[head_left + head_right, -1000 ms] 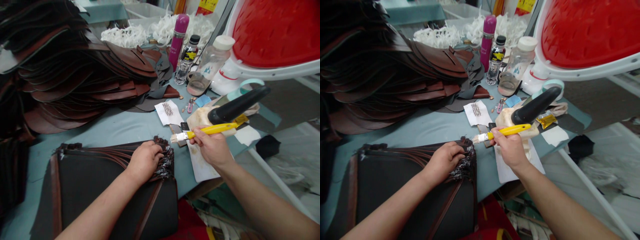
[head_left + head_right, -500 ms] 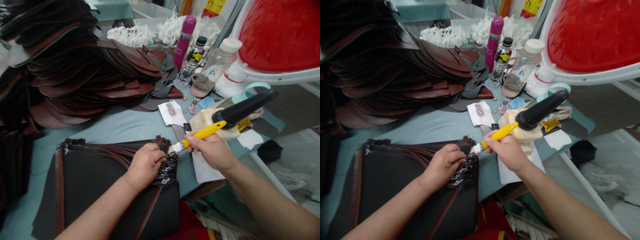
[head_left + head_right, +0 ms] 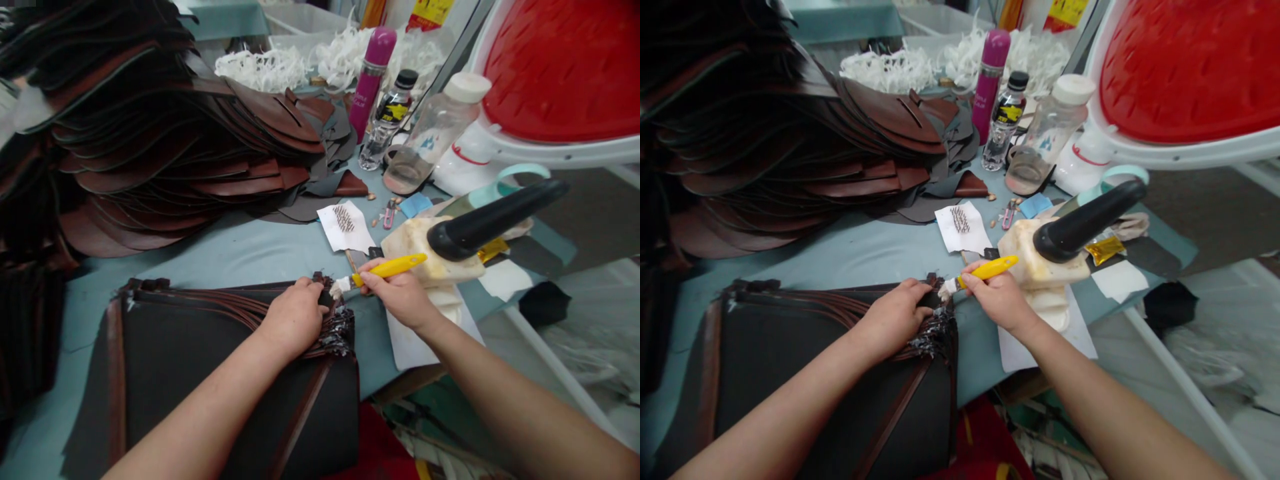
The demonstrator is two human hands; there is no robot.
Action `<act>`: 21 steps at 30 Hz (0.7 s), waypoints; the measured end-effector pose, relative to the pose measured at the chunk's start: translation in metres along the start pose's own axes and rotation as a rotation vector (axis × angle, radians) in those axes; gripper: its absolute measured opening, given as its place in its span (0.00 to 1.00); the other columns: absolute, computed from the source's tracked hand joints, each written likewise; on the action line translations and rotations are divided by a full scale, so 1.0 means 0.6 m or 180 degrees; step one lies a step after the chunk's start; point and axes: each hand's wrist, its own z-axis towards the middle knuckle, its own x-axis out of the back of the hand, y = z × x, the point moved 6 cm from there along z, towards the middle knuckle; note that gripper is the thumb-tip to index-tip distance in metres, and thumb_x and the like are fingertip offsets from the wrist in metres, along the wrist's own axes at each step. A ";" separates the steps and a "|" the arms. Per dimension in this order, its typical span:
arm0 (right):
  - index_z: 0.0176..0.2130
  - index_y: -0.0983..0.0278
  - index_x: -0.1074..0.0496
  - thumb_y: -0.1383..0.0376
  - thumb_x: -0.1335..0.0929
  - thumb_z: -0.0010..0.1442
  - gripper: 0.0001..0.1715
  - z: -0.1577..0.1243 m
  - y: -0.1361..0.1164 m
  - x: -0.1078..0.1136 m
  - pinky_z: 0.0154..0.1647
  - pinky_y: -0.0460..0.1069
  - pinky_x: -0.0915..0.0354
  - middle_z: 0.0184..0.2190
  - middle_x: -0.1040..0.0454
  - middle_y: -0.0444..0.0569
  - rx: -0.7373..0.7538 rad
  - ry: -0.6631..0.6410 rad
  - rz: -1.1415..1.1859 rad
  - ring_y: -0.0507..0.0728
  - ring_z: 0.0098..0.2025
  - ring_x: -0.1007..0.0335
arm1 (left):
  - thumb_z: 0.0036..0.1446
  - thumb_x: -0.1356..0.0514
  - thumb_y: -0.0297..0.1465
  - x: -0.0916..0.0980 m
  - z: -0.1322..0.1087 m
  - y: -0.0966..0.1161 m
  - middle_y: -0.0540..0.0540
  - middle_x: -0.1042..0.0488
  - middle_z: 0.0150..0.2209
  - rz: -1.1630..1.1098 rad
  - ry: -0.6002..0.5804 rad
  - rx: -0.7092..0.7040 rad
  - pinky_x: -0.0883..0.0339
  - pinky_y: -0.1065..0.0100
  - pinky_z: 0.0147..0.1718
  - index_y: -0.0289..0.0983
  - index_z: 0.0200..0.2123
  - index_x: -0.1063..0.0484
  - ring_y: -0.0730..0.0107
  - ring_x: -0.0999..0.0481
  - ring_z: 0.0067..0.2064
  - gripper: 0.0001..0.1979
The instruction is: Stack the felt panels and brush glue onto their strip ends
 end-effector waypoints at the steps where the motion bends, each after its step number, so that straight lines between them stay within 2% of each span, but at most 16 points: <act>1: 0.33 0.65 0.32 0.59 0.35 0.55 0.11 0.002 0.002 0.002 0.28 0.49 0.37 0.23 0.32 0.44 0.0022 0.0081 -0.0017 0.53 0.26 0.34 | 0.53 0.44 0.32 -0.002 0.001 0.000 0.43 0.31 0.45 0.0126 -0.0015 -0.0003 0.38 0.62 0.47 0.38 0.46 0.32 0.59 0.32 0.47 0.16; 5: 0.33 0.65 0.32 0.58 0.34 0.56 0.11 -0.007 -0.002 0.025 0.28 0.49 0.36 0.23 0.32 0.43 0.0081 0.0493 0.0082 0.53 0.25 0.33 | 0.53 0.45 0.36 -0.003 0.002 -0.003 0.43 0.31 0.45 0.0464 -0.0027 -0.0038 0.38 0.55 0.46 0.39 0.47 0.32 0.54 0.34 0.48 0.17; 7: 0.33 0.64 0.32 0.58 0.34 0.56 0.11 -0.014 -0.004 0.026 0.27 0.48 0.37 0.23 0.32 0.43 0.0084 0.0469 0.0122 0.52 0.25 0.34 | 0.54 0.45 0.37 -0.003 0.003 -0.005 0.43 0.31 0.45 0.0518 -0.0051 -0.0018 0.38 0.53 0.45 0.40 0.46 0.32 0.53 0.35 0.48 0.17; 10: 0.33 0.65 0.32 0.59 0.35 0.56 0.11 -0.018 0.000 0.011 0.29 0.49 0.37 0.24 0.31 0.44 0.0087 0.0226 0.0014 0.53 0.26 0.33 | 0.53 0.44 0.37 -0.003 0.009 -0.006 0.43 0.31 0.44 0.0539 -0.0051 0.0031 0.39 0.52 0.44 0.40 0.44 0.32 0.52 0.35 0.49 0.15; 13: 0.33 0.65 0.32 0.58 0.35 0.55 0.12 -0.014 0.001 0.011 0.31 0.50 0.36 0.25 0.31 0.45 0.0077 0.0385 0.0032 0.54 0.27 0.32 | 0.51 0.43 0.37 -0.002 0.015 -0.009 0.44 0.31 0.42 0.0477 -0.0018 0.0131 0.39 0.52 0.42 0.41 0.41 0.32 0.53 0.34 0.48 0.13; 17: 0.33 0.65 0.31 0.57 0.34 0.56 0.12 -0.010 -0.008 0.039 0.29 0.49 0.36 0.23 0.31 0.44 0.0132 0.0733 0.0252 0.53 0.26 0.33 | 0.51 0.41 0.35 0.002 0.012 -0.005 0.47 0.29 0.36 0.0371 0.0144 0.0044 0.39 0.59 0.38 0.40 0.33 0.33 0.59 0.31 0.41 0.06; 21: 0.32 0.65 0.31 0.59 0.33 0.56 0.11 -0.004 -0.002 0.044 0.26 0.47 0.38 0.19 0.33 0.41 -0.0019 0.0631 0.0568 0.51 0.24 0.35 | 0.54 0.43 0.31 0.002 -0.005 0.003 0.50 0.30 0.29 0.0076 0.0354 -0.0300 0.40 0.68 0.34 0.39 0.27 0.33 0.68 0.31 0.33 0.04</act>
